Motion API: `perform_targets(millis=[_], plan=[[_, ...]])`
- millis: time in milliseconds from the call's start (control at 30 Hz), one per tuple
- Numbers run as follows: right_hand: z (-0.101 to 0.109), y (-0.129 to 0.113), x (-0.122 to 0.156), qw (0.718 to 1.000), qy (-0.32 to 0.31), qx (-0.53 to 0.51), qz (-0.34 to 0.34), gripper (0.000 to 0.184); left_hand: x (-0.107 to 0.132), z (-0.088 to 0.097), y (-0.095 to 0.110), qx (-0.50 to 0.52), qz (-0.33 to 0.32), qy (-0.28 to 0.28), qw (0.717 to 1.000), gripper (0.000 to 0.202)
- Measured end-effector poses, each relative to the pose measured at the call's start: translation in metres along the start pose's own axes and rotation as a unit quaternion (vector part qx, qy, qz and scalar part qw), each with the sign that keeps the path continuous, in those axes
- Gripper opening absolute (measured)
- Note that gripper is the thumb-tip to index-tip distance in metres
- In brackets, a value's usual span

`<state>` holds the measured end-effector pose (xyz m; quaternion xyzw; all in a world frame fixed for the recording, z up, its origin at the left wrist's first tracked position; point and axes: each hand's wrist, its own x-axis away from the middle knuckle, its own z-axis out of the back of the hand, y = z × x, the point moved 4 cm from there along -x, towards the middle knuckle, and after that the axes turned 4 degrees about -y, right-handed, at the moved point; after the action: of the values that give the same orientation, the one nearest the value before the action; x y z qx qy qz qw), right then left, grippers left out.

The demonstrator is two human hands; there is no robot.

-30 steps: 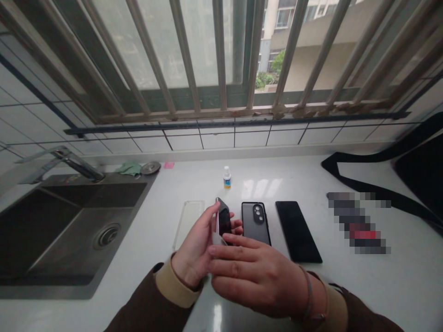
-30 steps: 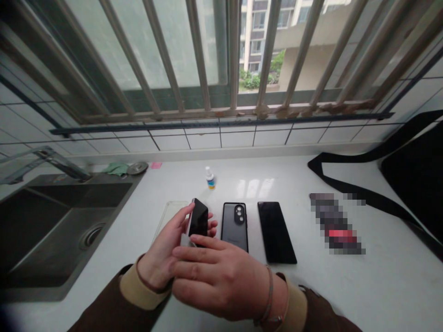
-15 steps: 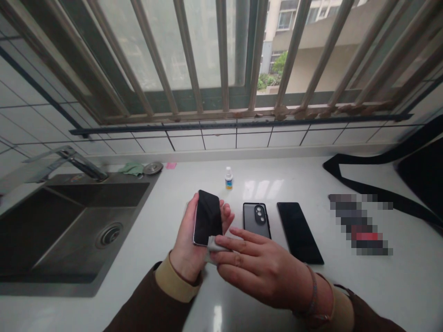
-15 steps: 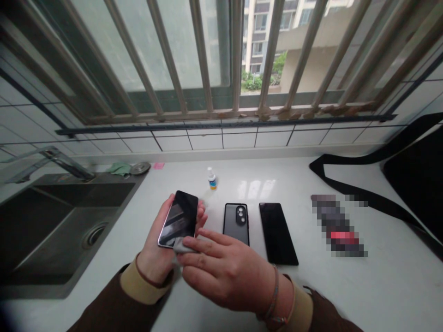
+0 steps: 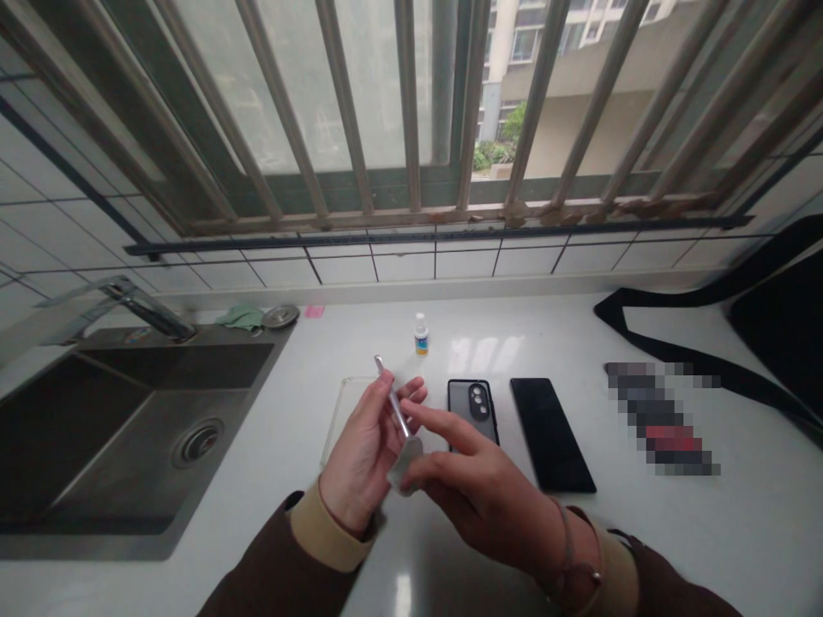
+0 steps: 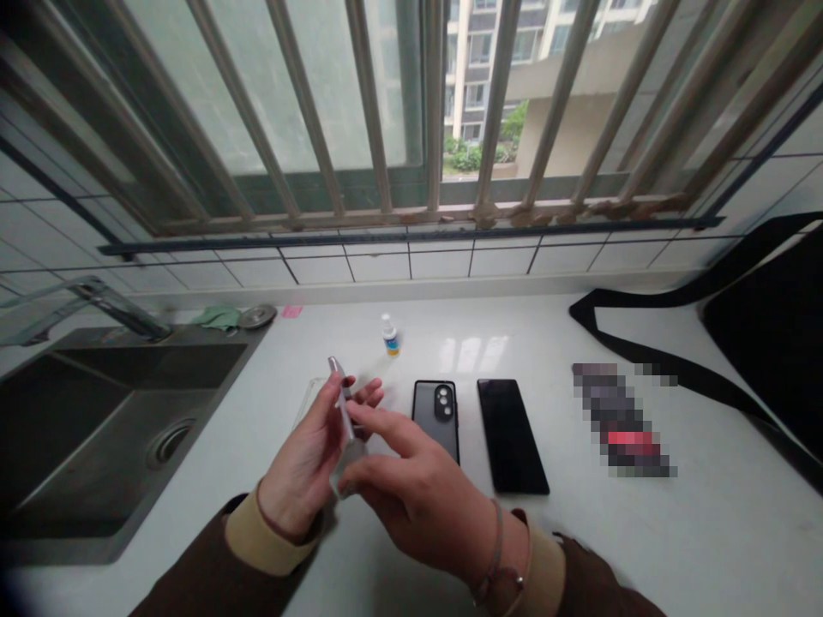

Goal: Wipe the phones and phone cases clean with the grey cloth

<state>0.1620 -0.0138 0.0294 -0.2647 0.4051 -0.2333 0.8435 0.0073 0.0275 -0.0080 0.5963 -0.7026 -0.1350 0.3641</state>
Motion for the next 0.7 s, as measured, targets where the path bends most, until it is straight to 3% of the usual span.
perform_targets(millis=[133,300,400,500,600,700], plan=[[-0.004,0.009,0.003,0.998,0.051,-0.012,-0.045,0.023,-0.001,-0.001,0.001,-0.018,-0.019,-0.026,0.999,0.023],[0.011,0.027,0.008,0.976,0.167,-0.022,-0.134,0.022,0.002,-0.016,0.007,0.008,-0.018,-0.083,0.996,0.039],[0.01,0.044,0.009,0.946,0.202,-0.155,-0.202,0.021,0.006,-0.023,0.008,0.02,-0.027,-0.121,0.992,0.046],[-0.004,0.055,0.01,0.888,0.208,-0.333,-0.239,0.025,0.011,-0.025,0.008,0.018,-0.041,-0.142,0.989,0.055],[-0.014,0.057,0.011,0.856,0.191,-0.409,-0.252,0.027,0.012,-0.022,0.008,0.019,-0.039,-0.106,0.993,0.055],[-0.007,0.055,0.013,0.895,0.19,-0.321,-0.246,0.028,0.011,-0.019,0.008,0.021,-0.026,-0.038,0.999,0.048]])
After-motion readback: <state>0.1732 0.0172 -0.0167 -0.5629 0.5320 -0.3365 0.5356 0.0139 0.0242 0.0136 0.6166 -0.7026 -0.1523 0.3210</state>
